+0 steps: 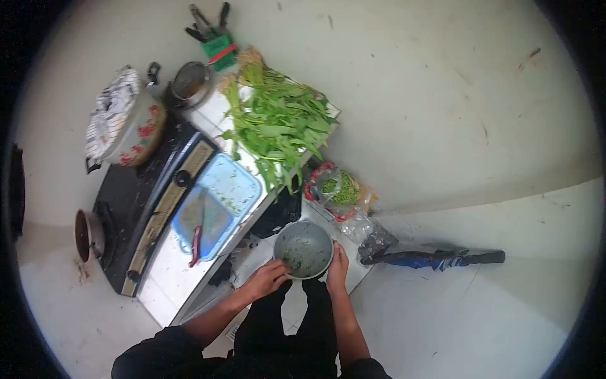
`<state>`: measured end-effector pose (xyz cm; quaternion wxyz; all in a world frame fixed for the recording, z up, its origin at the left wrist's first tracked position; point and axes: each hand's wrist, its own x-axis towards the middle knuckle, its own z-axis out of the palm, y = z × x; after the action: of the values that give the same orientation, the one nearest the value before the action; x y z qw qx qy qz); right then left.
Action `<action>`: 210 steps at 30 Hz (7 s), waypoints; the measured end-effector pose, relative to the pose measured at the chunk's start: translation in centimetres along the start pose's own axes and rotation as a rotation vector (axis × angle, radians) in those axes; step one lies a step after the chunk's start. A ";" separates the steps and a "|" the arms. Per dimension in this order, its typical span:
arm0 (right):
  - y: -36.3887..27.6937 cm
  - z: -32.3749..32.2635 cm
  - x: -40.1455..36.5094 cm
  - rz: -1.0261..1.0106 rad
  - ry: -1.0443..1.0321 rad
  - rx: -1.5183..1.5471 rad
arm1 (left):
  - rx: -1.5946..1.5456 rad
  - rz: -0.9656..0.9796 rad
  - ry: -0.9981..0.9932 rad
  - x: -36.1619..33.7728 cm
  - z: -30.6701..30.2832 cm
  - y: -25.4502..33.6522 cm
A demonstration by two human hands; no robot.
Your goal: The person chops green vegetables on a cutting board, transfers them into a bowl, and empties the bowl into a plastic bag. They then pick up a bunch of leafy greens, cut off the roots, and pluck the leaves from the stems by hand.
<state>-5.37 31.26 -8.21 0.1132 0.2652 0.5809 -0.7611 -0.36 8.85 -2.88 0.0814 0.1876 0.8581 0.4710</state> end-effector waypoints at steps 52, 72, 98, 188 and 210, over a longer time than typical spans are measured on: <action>1.8 26.1 -12.8 0.202 -0.841 -0.568 | 0.326 -0.817 0.796 -25.3 -12.4 -1.1; -14.8 42.5 27.7 -0.629 -0.530 -0.711 | 0.155 -1.186 1.167 -9.8 -17.4 3.8; -15.3 47.1 27.4 -0.568 -0.351 -1.322 | 0.046 -1.154 1.177 -8.5 -19.4 3.6; -19.0 38.7 26.4 0.193 -0.773 -0.830 | -0.217 -0.884 0.863 24.7 -19.9 -13.7; -18.8 37.6 27.7 0.602 -0.942 -0.642 | 0.529 -0.774 1.154 25.8 -23.0 -9.3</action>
<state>-47.73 5.11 -0.58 0.6387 0.0070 0.5680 -0.5191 -33.52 -3.26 2.78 -0.2702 -0.3919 0.8540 0.2099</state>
